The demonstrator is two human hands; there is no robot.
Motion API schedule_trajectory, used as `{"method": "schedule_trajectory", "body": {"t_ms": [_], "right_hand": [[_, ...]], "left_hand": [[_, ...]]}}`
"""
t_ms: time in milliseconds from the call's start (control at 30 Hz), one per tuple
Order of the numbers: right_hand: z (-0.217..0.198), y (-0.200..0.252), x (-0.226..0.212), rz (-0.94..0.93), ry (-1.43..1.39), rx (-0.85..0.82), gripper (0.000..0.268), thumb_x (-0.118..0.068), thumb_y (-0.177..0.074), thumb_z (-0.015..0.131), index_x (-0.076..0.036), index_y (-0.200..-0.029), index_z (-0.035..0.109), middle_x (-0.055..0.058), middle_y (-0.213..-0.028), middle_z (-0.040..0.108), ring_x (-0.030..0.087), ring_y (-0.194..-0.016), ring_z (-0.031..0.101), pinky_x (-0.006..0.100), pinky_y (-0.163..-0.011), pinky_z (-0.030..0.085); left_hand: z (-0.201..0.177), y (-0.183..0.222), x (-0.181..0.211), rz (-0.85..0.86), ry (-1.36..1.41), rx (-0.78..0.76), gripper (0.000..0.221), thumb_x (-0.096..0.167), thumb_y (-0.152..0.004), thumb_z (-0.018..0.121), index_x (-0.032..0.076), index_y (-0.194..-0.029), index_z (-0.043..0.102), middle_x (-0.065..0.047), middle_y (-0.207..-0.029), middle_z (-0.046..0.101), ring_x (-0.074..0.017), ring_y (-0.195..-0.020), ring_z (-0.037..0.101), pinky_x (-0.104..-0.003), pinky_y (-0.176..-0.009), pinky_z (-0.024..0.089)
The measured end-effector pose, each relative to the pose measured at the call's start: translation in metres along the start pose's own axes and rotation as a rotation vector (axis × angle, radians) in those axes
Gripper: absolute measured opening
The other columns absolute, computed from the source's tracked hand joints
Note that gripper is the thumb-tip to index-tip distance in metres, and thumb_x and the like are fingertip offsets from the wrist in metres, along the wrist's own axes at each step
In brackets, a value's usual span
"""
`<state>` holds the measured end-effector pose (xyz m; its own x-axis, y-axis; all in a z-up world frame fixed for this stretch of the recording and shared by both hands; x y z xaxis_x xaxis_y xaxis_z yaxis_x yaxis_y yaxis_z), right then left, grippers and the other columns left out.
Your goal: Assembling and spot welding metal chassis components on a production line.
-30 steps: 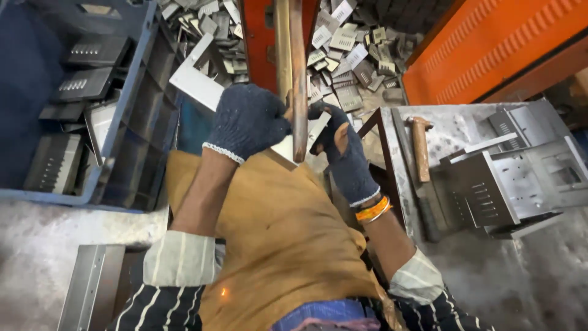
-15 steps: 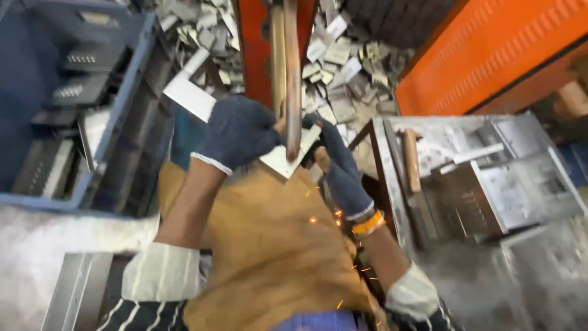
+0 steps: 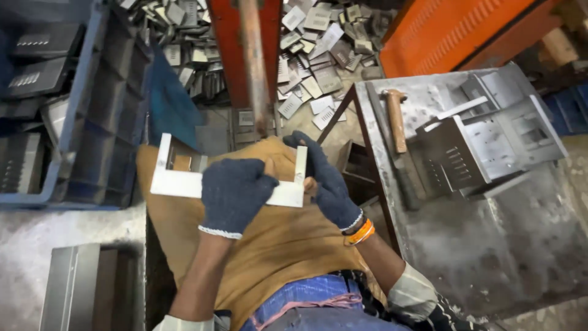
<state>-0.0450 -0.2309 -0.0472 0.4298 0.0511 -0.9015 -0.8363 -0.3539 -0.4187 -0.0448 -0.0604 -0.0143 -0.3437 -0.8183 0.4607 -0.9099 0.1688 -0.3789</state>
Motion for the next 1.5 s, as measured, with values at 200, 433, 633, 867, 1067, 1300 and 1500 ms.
{"method": "schedule_trajectory", "body": {"t_ms": [200,433,633,867,1067,1300,1500], "right_hand": [[-0.119,0.050,0.077,0.321,-0.109,0.502,0.056,-0.049,-0.113,0.044,-0.001,-0.098,0.068,0.008,-0.087,0.069,0.017,-0.078,0.061,0.034,-0.072,0.048],[-0.269,0.083,-0.083,0.150,0.403,0.814,0.048,-0.035,-0.111,0.057,-0.002,-0.077,0.069,0.004,-0.072,0.066,0.011,-0.064,0.060,0.027,-0.062,0.047],[-0.398,0.119,-0.104,-0.216,0.567,1.190,0.049,-0.029,-0.108,0.068,0.000,-0.068,0.061,0.010,-0.066,0.063,0.017,-0.060,0.060,0.032,-0.061,0.047],[-0.460,0.216,-0.022,-0.001,0.690,1.309,0.048,-0.031,-0.103,0.073,-0.002,-0.067,0.063,0.005,-0.063,0.060,0.016,-0.059,0.055,0.035,-0.060,0.040],[-0.415,0.212,-0.042,0.430,1.402,1.061,0.047,-0.038,-0.103,0.073,-0.003,-0.072,0.065,0.016,-0.068,0.059,0.033,-0.062,0.057,0.043,-0.060,0.041],[-0.393,0.193,-0.051,0.580,1.584,0.825,0.034,-0.038,-0.096,0.075,-0.010,-0.077,0.072,0.016,-0.078,0.066,0.039,-0.073,0.065,0.049,-0.061,0.047],[-0.291,0.116,-0.059,0.331,1.359,0.799,0.026,-0.037,-0.095,0.074,-0.011,-0.092,0.073,0.015,-0.082,0.069,0.038,-0.075,0.067,0.047,-0.064,0.052]], "left_hand": [[0.039,-0.011,0.093,0.030,0.394,-0.106,0.041,0.041,-0.090,0.070,0.011,-0.063,0.073,-0.016,-0.058,0.063,-0.0360,-0.055,0.062,-0.049,-0.054,0.044],[0.025,-0.040,0.205,0.503,0.767,-0.197,0.024,0.024,-0.090,0.069,0.011,-0.109,0.072,-0.011,-0.098,0.071,-0.0307,-0.093,0.068,-0.044,-0.082,0.051],[0.040,-0.052,0.218,0.783,0.699,-0.156,0.048,0.013,-0.078,0.068,0.014,-0.126,0.065,-0.008,-0.116,0.068,-0.0309,-0.113,0.060,-0.045,-0.099,0.044],[0.086,-0.050,0.196,0.693,0.604,-0.327,0.036,0.012,-0.073,0.068,0.016,-0.108,0.071,-0.005,-0.096,0.068,-0.0296,-0.097,0.062,-0.043,-0.088,0.045],[0.106,-0.043,0.174,0.620,0.647,-0.394,0.037,0.007,-0.070,0.066,0.014,-0.105,0.074,-0.007,-0.092,0.069,-0.0305,-0.094,0.063,-0.043,-0.085,0.046],[0.117,-0.043,0.164,0.530,0.669,-0.438,0.041,0.006,-0.071,0.065,0.014,-0.110,0.076,-0.008,-0.090,0.071,-0.0309,-0.090,0.065,-0.043,-0.081,0.048],[0.114,-0.038,0.137,0.392,0.667,-0.374,0.029,0.011,-0.088,0.066,0.013,-0.116,0.075,-0.010,-0.101,0.074,-0.0331,-0.095,0.067,-0.044,-0.084,0.050]]}}
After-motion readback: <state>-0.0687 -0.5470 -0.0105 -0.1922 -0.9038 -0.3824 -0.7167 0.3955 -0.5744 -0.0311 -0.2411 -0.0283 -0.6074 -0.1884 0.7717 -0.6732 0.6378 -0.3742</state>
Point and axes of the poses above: each hand's wrist, its own y-axis away from the middle knuckle, its own z-axis out of the palm, x = y × z, the point moved 7 cm from there along -y, towards the middle knuckle
